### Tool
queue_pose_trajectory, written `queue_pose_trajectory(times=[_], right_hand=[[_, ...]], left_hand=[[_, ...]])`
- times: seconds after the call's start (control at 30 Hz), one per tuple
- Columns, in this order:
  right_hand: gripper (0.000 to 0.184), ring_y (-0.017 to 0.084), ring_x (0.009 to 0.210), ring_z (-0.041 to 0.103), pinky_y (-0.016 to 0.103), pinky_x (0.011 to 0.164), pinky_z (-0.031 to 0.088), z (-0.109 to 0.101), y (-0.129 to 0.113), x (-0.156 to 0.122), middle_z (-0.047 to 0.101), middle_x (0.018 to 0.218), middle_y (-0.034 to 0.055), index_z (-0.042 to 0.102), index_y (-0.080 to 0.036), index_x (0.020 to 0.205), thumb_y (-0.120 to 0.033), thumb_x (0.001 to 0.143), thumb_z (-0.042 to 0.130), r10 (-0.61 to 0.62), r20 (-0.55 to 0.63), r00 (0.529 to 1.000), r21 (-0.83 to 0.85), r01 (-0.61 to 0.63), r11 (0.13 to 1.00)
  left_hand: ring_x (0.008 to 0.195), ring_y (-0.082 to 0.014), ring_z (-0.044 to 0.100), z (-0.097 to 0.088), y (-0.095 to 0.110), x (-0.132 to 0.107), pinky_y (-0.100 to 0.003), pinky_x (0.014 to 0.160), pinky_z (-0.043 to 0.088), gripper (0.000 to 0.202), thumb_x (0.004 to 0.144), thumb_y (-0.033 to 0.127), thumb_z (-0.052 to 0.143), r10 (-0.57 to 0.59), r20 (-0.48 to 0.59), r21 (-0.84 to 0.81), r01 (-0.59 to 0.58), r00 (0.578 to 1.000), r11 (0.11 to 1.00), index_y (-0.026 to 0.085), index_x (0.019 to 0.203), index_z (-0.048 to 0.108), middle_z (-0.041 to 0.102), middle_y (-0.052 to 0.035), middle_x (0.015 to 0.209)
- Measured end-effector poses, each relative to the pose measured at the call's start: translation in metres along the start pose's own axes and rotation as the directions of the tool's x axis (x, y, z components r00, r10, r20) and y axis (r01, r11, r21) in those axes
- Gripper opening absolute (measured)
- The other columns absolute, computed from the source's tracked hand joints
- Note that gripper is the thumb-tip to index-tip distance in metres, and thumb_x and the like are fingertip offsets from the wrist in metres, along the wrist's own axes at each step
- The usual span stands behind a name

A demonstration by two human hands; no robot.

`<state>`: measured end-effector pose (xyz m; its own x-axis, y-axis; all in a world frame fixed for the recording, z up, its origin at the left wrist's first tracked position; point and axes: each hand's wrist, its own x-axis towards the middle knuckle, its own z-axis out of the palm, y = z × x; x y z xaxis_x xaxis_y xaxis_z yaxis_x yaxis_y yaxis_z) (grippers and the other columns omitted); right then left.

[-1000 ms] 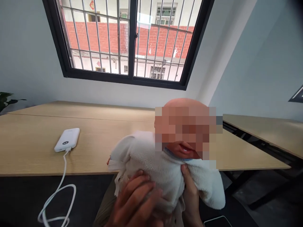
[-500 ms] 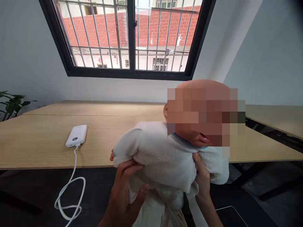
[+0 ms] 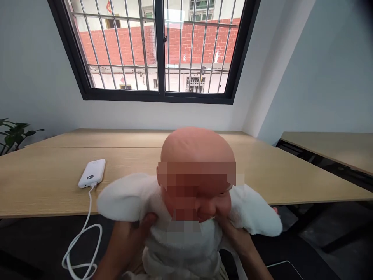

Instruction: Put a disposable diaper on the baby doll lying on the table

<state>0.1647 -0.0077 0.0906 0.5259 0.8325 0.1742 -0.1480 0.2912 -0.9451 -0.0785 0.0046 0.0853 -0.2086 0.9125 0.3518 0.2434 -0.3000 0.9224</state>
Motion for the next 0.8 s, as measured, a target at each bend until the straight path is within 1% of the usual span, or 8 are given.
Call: queue_pose_trajectory(times=[0.1, 0.2, 0.3, 0.4, 0.5, 0.6, 0.7, 0.8], right_hand=[[0.043, 0.035, 0.137, 0.048, 0.046, 0.110, 0.048, 0.004, -0.020, 0.018, 0.074, 0.112, 0.0033, 0.077, -0.029, 0.089, -0.051, 0.052, 0.087, 0.121, -0.002, 0.993, -0.083, -0.121, 0.989], [0.047, 0.038, 0.140, 0.042, 0.048, 0.107, 0.050, 0.015, -0.038, 0.048, 0.072, 0.118, 0.0043, 0.076, -0.026, 0.092, -0.052, 0.054, 0.085, 0.130, 0.044, 0.991, -0.179, -0.120, 0.976], [0.048, 0.034, 0.145, 0.036, 0.047, 0.116, 0.040, 0.038, -0.051, 0.079, 0.068, 0.126, 0.0040, 0.075, -0.025, 0.100, -0.058, 0.066, 0.077, -0.042, 0.144, 0.989, -0.141, 0.062, 0.988], [0.051, 0.025, 0.145, 0.036, 0.042, 0.123, 0.026, 0.069, -0.058, 0.111, 0.063, 0.135, 0.0032, 0.071, -0.025, 0.117, -0.053, 0.075, 0.073, -0.251, 0.253, 0.934, 0.004, 0.258, 0.966], [0.052, 0.021, 0.142, 0.040, 0.041, 0.124, 0.019, 0.098, -0.058, 0.143, 0.064, 0.134, 0.0033, 0.066, -0.024, 0.125, -0.051, 0.080, 0.069, -0.302, 0.327, 0.896, 0.067, 0.296, 0.953], [0.057, 0.019, 0.143, 0.040, 0.039, 0.124, 0.016, 0.125, -0.043, 0.171, 0.063, 0.136, 0.0033, 0.062, -0.023, 0.132, -0.053, 0.083, 0.065, -0.305, 0.366, 0.879, 0.085, 0.295, 0.952], [0.060, 0.019, 0.146, 0.035, 0.038, 0.125, 0.013, 0.145, -0.016, 0.195, 0.054, 0.147, 0.0061, 0.055, -0.018, 0.140, -0.054, 0.092, 0.054, -0.244, 0.350, 0.904, -0.005, 0.262, 0.965], [0.065, 0.021, 0.150, 0.027, 0.037, 0.125, 0.012, 0.158, 0.009, 0.210, 0.038, 0.158, 0.0106, 0.042, -0.011, 0.149, -0.053, 0.099, 0.043, -0.137, 0.324, 0.936, -0.240, 0.222, 0.945]], left_hand=[[0.115, -0.0394, 0.064, 0.000, 0.024, 0.020, -0.056, 0.105, 0.048, 0.061, 0.068, 0.066, 0.075, 0.050, -0.031, 0.014, -0.049, 0.998, 0.999, 0.018, 0.107, 0.073, 0.075, -0.0127, 0.107], [0.116, -0.0378, 0.063, 0.006, 0.052, 0.045, -0.051, 0.103, 0.050, 0.061, 0.067, 0.063, 0.078, 0.156, -0.036, -0.002, -0.156, 0.987, 0.988, 0.017, 0.106, 0.073, 0.075, -0.0117, 0.105], [0.120, -0.0358, 0.060, 0.018, 0.076, 0.075, -0.047, 0.106, 0.048, 0.059, 0.072, 0.060, 0.076, 0.246, -0.042, -0.082, -0.249, 0.968, 0.965, 0.014, 0.108, 0.071, 0.073, -0.0119, 0.113], [0.121, -0.0317, 0.060, 0.034, 0.083, 0.111, -0.040, 0.105, 0.047, 0.059, 0.074, 0.057, 0.076, 0.309, -0.047, -0.201, -0.312, 0.950, 0.929, 0.013, 0.111, 0.070, 0.071, -0.0118, 0.117], [0.099, -0.0261, 0.066, 0.055, 0.071, 0.153, -0.033, 0.088, 0.052, 0.052, 0.073, 0.058, 0.076, 0.261, -0.054, -0.282, -0.266, 0.964, 0.922, 0.012, 0.096, 0.070, 0.073, -0.0081, 0.093], [0.069, -0.0181, 0.058, 0.077, 0.046, 0.192, -0.030, 0.067, 0.049, 0.049, 0.074, 0.063, 0.072, 0.194, -0.081, -0.291, -0.209, 0.978, 0.934, 0.017, 0.070, 0.058, 0.055, 0.0009, 0.060], [0.071, -0.0188, 0.058, 0.094, 0.020, 0.220, -0.031, 0.070, 0.049, 0.049, 0.079, 0.065, 0.066, 0.182, -0.073, -0.255, -0.195, 0.981, 0.947, 0.020, 0.068, 0.051, 0.054, 0.0006, 0.063], [0.096, -0.0267, 0.065, 0.104, -0.002, 0.233, -0.036, 0.086, 0.052, 0.039, 0.080, 0.057, 0.068, 0.175, 0.016, -0.193, -0.168, 0.985, 0.967, 0.020, 0.084, 0.058, 0.068, -0.0076, 0.088]])
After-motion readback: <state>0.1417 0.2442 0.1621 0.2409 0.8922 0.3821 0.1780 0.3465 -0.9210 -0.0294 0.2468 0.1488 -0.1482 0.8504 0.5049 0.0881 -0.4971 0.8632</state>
